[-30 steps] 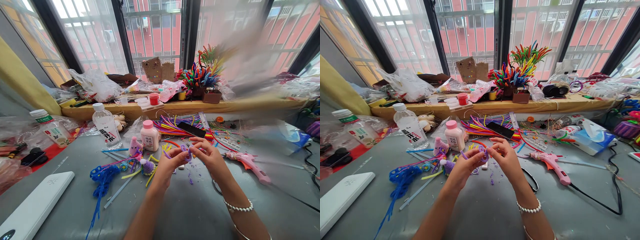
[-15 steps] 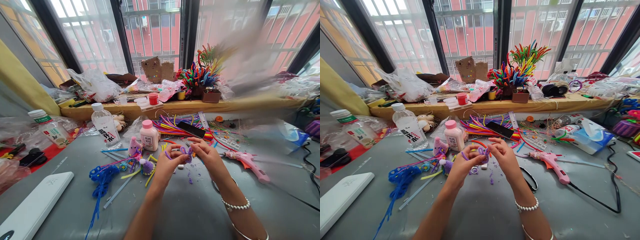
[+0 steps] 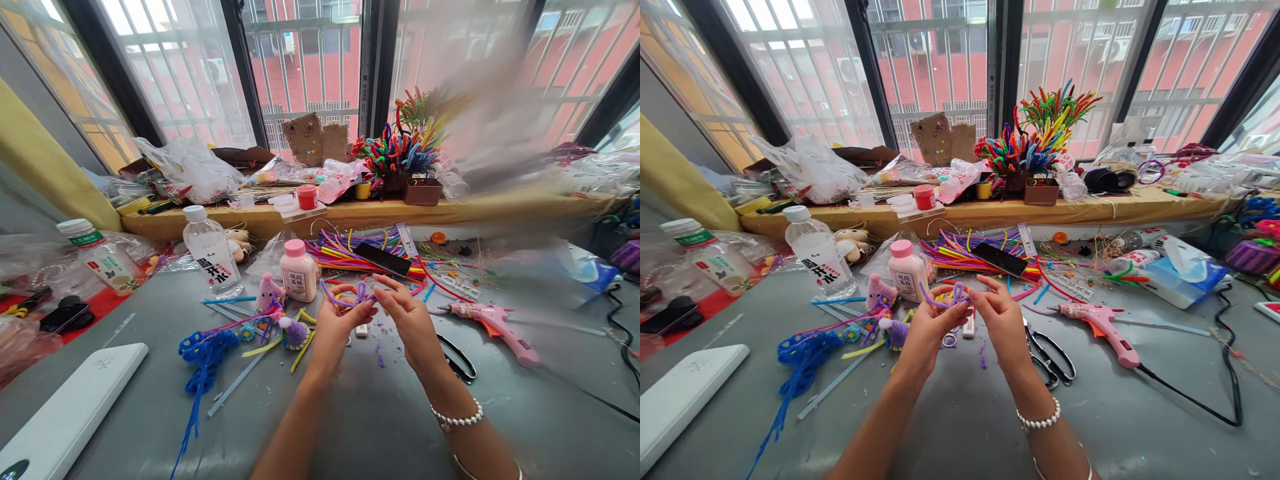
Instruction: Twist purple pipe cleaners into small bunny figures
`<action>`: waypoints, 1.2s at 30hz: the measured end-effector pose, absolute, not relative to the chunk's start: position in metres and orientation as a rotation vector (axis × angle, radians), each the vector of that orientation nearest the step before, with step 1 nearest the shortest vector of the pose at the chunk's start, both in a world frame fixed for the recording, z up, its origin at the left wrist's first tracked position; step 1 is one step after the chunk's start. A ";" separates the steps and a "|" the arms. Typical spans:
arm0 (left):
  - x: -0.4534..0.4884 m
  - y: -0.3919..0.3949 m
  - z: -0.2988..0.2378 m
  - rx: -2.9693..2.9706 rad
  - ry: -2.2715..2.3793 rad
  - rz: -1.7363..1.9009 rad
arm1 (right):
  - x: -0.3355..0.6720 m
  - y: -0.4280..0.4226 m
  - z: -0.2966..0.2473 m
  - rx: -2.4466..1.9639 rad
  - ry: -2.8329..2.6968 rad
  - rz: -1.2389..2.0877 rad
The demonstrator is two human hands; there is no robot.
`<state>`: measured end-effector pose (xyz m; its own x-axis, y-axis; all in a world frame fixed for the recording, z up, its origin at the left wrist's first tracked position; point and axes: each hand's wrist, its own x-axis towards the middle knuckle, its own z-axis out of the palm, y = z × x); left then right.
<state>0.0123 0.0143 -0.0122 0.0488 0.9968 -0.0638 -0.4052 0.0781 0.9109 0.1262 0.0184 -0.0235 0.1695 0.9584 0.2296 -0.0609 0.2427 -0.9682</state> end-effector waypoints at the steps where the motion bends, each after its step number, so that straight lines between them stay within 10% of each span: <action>1: 0.011 0.015 -0.012 0.877 0.913 1.296 | 0.126 0.019 -0.023 -1.060 -1.117 0.958; 36: 0.008 0.014 -0.012 0.918 0.917 1.417 | 0.132 0.017 -0.021 -1.107 -1.308 0.714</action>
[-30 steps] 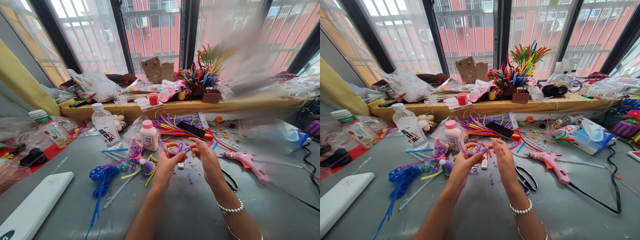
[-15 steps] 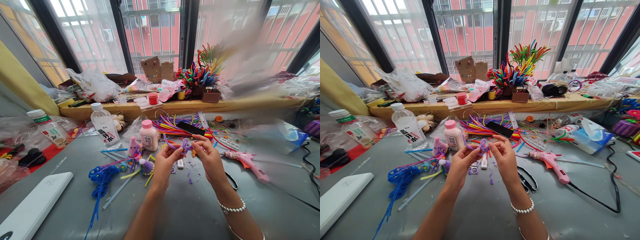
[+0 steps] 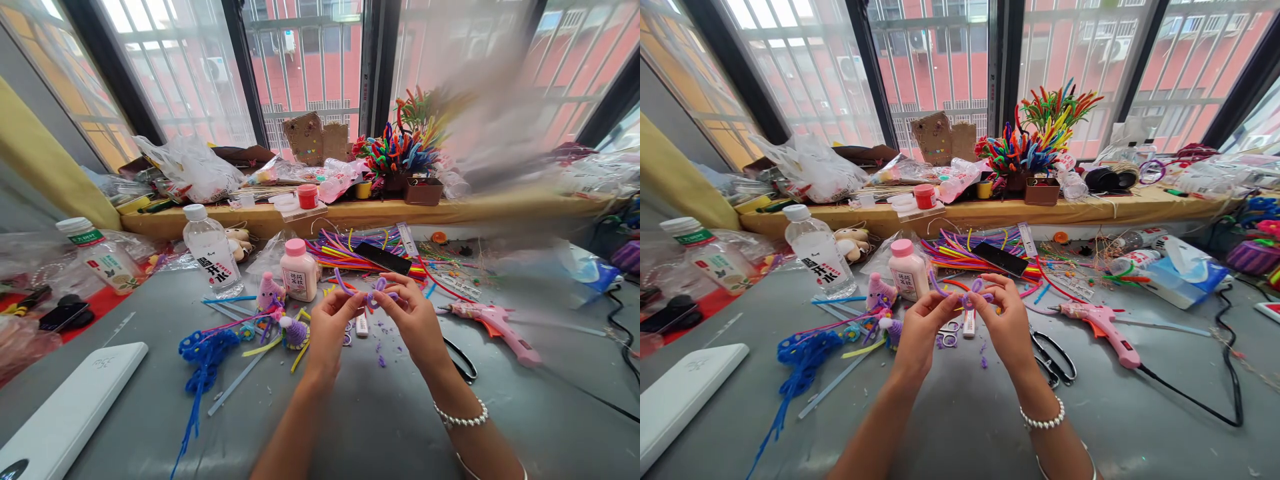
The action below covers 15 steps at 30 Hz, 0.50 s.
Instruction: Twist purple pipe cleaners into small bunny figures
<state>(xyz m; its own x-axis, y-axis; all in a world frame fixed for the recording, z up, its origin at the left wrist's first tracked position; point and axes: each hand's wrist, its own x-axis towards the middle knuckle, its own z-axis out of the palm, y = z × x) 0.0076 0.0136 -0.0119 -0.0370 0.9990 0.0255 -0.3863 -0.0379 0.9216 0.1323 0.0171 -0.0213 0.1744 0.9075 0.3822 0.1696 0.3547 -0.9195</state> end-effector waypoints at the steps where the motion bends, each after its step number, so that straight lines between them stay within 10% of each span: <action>1: 0.008 0.013 -0.011 0.904 0.901 1.413 | 0.133 0.017 -0.021 -1.111 -1.304 0.707; 15: -0.007 0.021 -0.009 0.656 0.780 1.066 | 0.138 0.015 -0.015 -1.008 -1.418 0.775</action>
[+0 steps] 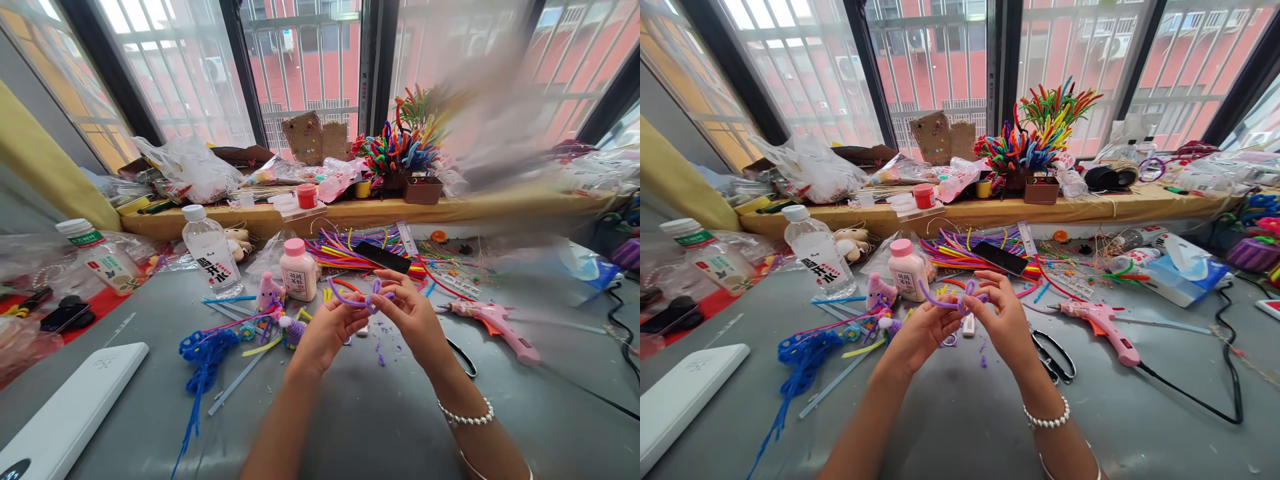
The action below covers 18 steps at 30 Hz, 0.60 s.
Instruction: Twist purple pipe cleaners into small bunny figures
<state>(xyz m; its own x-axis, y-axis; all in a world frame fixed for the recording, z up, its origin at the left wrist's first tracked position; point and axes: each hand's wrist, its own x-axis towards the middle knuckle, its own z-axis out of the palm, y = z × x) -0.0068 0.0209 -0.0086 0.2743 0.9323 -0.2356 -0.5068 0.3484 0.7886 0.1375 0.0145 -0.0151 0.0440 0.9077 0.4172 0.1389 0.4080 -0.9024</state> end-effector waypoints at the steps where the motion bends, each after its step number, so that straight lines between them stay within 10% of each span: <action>1: -0.007 0.021 -0.010 0.675 0.784 1.027 | 0.137 0.015 -0.015 -1.007 -1.419 0.774; 18: 0.001 0.023 -0.022 1.025 0.933 1.098 | 0.134 0.011 -0.010 -1.111 -1.577 0.481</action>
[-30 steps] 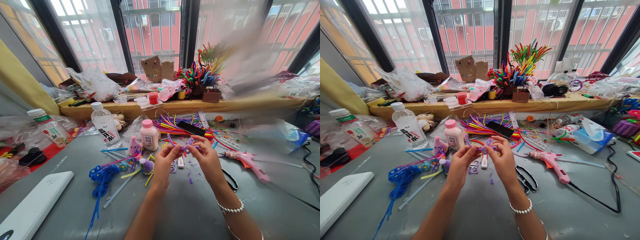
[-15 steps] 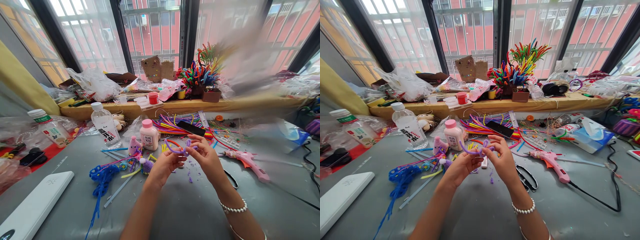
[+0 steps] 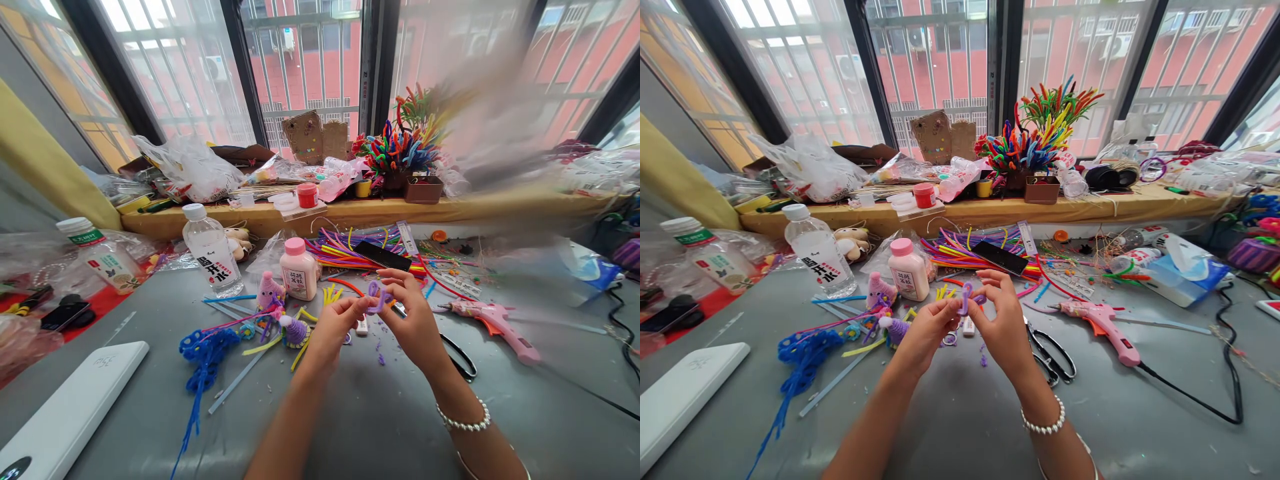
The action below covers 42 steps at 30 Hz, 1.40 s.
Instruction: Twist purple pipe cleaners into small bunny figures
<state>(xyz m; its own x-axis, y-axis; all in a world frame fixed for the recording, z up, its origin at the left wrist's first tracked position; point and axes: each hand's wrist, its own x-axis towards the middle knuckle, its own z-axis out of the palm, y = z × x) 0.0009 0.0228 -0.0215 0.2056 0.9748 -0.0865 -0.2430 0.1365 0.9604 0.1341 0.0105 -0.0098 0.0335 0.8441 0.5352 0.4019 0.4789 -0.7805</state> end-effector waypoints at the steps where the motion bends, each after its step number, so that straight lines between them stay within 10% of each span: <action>1: 0.001 0.022 -0.022 1.044 0.937 1.102 | 0.134 0.010 -0.010 -1.110 -1.579 0.476; 30: 0.014 0.014 -0.015 0.763 0.787 1.386 | 0.125 0.005 -0.011 -1.060 -1.575 0.278; 42: 0.014 0.013 -0.016 0.780 0.763 1.347 | 0.127 0.008 -0.010 -1.000 -1.375 0.838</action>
